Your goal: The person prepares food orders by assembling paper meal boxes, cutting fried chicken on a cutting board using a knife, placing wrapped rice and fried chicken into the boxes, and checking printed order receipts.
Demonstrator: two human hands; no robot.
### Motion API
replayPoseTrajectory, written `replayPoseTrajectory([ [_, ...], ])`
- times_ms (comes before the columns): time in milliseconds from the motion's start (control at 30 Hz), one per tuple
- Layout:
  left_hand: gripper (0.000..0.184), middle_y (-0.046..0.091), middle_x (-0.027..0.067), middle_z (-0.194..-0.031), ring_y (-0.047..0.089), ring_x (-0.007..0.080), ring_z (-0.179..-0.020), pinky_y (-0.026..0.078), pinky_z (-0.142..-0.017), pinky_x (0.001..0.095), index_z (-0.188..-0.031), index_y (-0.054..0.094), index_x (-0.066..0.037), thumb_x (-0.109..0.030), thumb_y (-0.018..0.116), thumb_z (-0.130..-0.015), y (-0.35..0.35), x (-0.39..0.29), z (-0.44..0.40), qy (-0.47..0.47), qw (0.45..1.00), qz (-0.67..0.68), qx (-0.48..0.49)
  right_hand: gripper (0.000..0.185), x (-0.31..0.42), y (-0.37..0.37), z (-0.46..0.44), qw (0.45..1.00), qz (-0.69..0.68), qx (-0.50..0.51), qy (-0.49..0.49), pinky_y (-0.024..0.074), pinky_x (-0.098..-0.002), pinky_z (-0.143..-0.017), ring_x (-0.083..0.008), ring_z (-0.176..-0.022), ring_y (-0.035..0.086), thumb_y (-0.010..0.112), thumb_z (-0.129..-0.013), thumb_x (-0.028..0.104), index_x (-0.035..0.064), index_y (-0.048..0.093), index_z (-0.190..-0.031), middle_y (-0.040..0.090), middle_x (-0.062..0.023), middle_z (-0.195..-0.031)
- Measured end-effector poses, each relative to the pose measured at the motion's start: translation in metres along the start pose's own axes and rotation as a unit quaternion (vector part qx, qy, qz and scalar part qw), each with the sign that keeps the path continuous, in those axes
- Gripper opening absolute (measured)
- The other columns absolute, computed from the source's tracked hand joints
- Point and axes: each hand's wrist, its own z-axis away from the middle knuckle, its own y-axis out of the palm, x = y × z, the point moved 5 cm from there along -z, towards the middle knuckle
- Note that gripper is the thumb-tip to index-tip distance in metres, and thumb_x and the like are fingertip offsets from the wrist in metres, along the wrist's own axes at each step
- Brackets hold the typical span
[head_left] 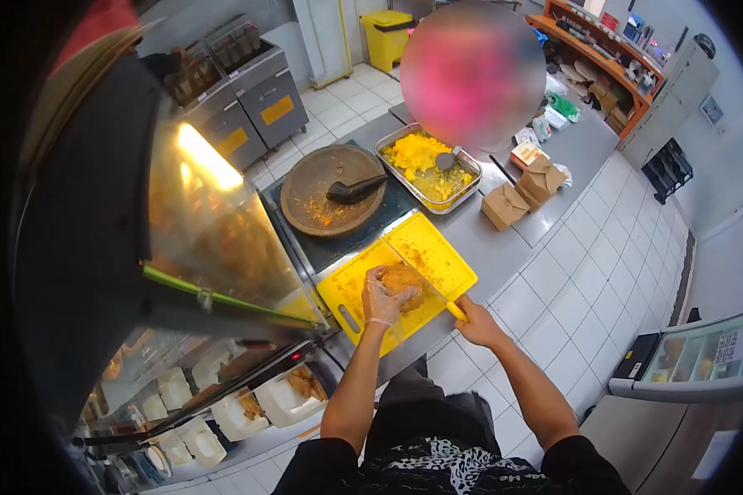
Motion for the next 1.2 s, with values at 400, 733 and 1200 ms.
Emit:
replayPoseTrajectory([
  [400,0.070,0.061,0.0249,-0.119,0.061,0.0417,-0.113,0.049,-0.098,0.0460,-0.128,0.054,0.001,-0.021,0.090,-0.072,0.006,-0.052,0.019,-0.071,0.951,-0.262,-0.148,0.034,-0.035,-0.023,-0.030,0.992,-0.103,0.066,0.002,0.0508,-0.0459,-0.081,-0.0436,-0.095,0.066,0.059,-0.086,0.009,0.0023,0.052,-0.118,0.068,-0.0275,-0.103],
  [733,0.056,0.068,0.0202,-0.108,0.065,0.0397,-0.103,0.053,-0.093,0.0446,-0.119,0.063,-0.001,-0.018,0.089,-0.072,0.038,-0.059,-0.007,-0.117,0.960,-0.223,-0.121,0.033,-0.021,-0.078,-0.067,0.973,-0.025,0.226,-0.025,0.0501,-0.0532,-0.071,-0.0485,-0.084,0.065,0.061,-0.096,0.020,0.0010,0.052,-0.121,0.067,-0.0267,-0.095],
  [1200,0.057,0.046,0.0228,-0.149,0.040,0.0371,-0.141,0.030,-0.117,0.0503,-0.141,0.053,-0.003,-0.041,0.056,-0.099,-0.040,-0.065,-0.033,-0.034,0.886,-0.441,-0.142,0.013,0.058,-0.032,-0.131,0.836,0.295,0.267,-0.377,0.0544,-0.0495,-0.057,-0.0395,-0.066,0.069,0.055,-0.093,0.015,0.0024,0.055,-0.097,0.069,-0.0182,-0.075],
])
